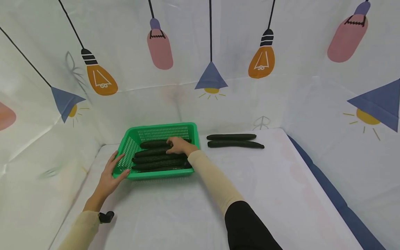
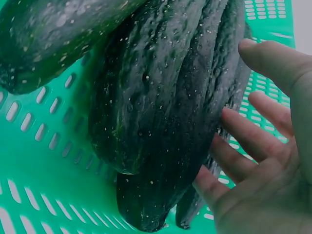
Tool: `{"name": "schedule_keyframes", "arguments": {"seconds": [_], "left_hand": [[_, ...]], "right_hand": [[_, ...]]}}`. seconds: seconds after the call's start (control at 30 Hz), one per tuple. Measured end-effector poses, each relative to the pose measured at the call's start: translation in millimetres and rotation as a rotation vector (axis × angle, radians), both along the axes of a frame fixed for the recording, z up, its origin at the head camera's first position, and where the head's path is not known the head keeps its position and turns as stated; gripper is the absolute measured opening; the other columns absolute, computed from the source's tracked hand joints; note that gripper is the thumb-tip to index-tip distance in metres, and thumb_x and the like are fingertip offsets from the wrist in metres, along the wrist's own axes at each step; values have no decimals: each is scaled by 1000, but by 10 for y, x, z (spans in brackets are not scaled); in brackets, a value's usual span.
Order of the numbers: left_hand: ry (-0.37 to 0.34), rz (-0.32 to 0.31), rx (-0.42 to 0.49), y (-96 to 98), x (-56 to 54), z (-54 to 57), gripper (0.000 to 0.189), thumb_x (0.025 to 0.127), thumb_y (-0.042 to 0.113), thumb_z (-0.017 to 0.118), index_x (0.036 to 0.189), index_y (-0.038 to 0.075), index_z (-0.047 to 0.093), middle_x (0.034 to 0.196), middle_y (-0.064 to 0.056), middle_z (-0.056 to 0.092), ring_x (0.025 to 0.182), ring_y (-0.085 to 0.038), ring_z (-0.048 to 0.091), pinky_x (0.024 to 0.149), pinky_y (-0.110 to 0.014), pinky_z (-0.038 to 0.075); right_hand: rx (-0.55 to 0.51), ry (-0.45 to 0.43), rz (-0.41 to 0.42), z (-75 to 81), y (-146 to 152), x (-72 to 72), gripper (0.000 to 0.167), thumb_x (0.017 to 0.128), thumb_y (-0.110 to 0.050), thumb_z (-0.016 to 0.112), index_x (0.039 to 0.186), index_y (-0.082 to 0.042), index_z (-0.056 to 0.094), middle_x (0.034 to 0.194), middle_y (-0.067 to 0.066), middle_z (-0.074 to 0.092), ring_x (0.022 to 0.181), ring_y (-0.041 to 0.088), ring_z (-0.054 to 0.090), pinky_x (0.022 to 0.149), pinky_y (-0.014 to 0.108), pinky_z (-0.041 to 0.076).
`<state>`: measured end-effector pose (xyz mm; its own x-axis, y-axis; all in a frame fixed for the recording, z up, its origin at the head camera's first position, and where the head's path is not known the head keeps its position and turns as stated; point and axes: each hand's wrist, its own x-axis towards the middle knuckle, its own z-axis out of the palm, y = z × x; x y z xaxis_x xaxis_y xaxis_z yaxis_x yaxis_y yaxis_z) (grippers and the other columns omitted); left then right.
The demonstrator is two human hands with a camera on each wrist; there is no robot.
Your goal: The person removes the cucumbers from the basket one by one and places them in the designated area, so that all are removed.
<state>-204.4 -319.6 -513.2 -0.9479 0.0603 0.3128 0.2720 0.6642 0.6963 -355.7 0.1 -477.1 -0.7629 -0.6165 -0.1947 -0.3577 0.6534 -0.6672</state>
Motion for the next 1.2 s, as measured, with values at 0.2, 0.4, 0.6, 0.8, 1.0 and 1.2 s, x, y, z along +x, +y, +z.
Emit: {"name": "schedule_keyframes", "arguments": {"seconds": [0.2,0.4,0.6,0.8,1.0,1.2], "left_hand": [[-5,10,-2,-17,26,-34,74,92,27,75,158,16,43,173,-12,15,157,-46,15,107,-83,23],[-13,16,-9,5,24,-57,74,92,28,75,158,19,42,172,-14,16,157,-46,15,107,-83,23],[-14,8,-8,19,28,-23,74,93,28,74,158,18,42,172,-14,16,156,-47,16,105,-84,24],[-5,10,-22,19,25,20,74,93,28,74,158,17,42,172,-15,16,156,-47,16,106,-83,25],[-1,7,-29,19,16,31,74,93,28,74,158,16,42,172,-15,15,156,-47,16,106,-83,24],[-8,8,-26,23,23,21,74,93,28,74,158,17,42,172,-15,15,156,-47,16,106,-83,24]], "right_hand": [[58,-35,35,15,-4,44,62,101,-31,68,154,-10,44,157,16,47,145,32,46,115,48,43],[76,-59,25,-11,28,49,65,100,-33,69,155,-10,43,160,16,43,147,33,43,115,49,43],[53,-56,18,-37,40,29,63,99,-31,70,153,-9,46,157,15,47,142,32,48,111,47,47],[-18,-48,10,-14,47,-8,57,100,-26,70,149,-9,50,148,16,54,135,31,54,106,45,51],[-41,-32,2,4,46,-26,54,99,-26,71,147,-9,54,145,13,58,133,29,56,106,42,51],[-60,-48,3,15,39,-8,50,98,-23,72,144,-9,57,146,14,58,135,30,55,108,44,50]]}}
